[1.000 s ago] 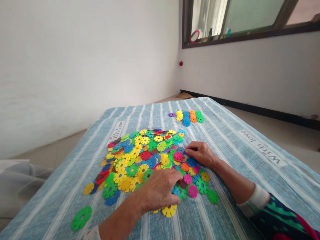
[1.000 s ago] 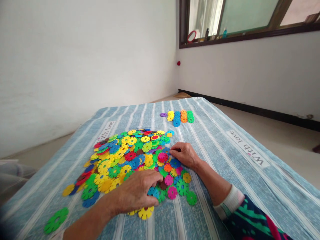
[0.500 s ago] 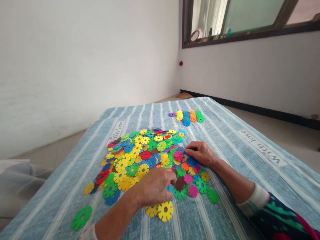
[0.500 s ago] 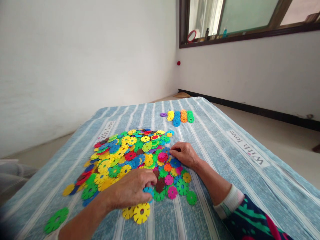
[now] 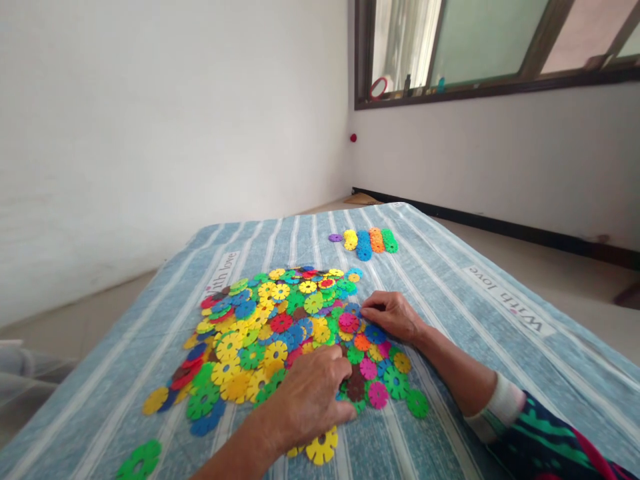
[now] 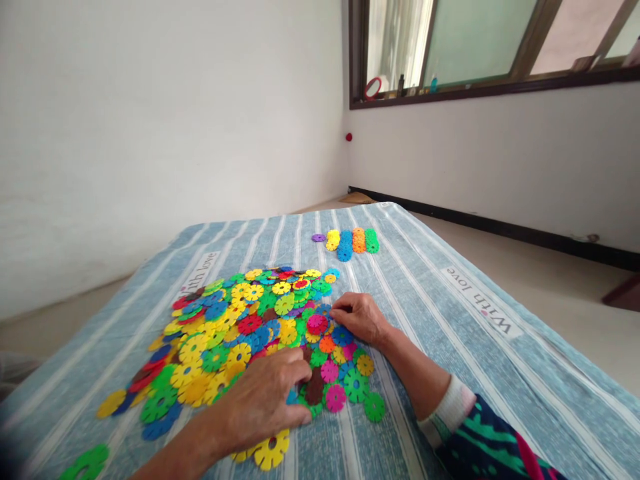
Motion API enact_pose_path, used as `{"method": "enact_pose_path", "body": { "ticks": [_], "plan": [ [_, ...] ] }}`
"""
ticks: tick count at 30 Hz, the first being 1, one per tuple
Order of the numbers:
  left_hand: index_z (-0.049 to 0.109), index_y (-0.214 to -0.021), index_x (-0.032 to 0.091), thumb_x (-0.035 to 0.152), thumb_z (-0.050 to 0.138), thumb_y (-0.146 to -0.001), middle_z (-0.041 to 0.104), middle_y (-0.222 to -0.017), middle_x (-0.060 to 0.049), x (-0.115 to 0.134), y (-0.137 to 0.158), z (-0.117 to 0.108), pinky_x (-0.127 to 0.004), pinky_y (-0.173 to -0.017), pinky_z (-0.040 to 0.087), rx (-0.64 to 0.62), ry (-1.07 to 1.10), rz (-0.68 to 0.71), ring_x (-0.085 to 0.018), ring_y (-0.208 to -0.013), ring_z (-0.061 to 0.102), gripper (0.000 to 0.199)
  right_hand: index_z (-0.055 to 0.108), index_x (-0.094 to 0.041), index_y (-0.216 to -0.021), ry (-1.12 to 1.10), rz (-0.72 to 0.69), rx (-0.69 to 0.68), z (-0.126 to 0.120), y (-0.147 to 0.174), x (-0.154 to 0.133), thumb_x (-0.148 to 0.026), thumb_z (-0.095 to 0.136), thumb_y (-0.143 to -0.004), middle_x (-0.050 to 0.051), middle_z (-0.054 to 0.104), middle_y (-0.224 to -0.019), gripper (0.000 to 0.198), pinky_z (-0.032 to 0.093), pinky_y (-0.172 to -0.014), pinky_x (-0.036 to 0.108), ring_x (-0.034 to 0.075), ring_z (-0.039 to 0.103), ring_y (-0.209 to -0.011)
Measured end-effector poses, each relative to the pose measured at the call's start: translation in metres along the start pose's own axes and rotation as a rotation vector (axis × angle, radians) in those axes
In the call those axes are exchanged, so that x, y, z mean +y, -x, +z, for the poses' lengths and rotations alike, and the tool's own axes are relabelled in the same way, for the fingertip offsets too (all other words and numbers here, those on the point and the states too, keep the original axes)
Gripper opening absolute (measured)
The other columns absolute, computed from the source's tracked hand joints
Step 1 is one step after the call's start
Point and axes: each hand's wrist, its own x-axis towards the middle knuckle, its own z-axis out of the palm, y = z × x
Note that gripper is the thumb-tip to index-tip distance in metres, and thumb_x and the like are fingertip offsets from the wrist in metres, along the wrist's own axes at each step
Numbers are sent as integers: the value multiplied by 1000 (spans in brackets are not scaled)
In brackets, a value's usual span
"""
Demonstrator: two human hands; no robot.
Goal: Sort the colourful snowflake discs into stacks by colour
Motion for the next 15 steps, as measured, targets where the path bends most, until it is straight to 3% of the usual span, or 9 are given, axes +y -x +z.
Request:
{"method": "enact_pose_path", "body": {
  "ticks": [10, 15],
  "plan": [
    [40, -62, 18, 19, 59, -61, 46, -64, 5, -4, -2, 3, -22, -51, 22, 35, 245, -29, -10, -58, 41, 18, 71, -16, -74, -8, 7, -3, -1, 1, -2, -25, 59, -78, 2, 66, -71, 15, 43, -61, 24, 14, 59, -66],
    [42, -59, 17, 17, 56, -62, 45, -61, 5, -12, -5, 2, -21, -52, 25, 23, 443, -40, -9, -58, 42, 14, 71, -16, -74, -7, 22, 4, -1, 1, -3, -25, 59, -77, 2, 67, -73, 15, 43, -60, 24, 14, 60, -67]
  ]
}}
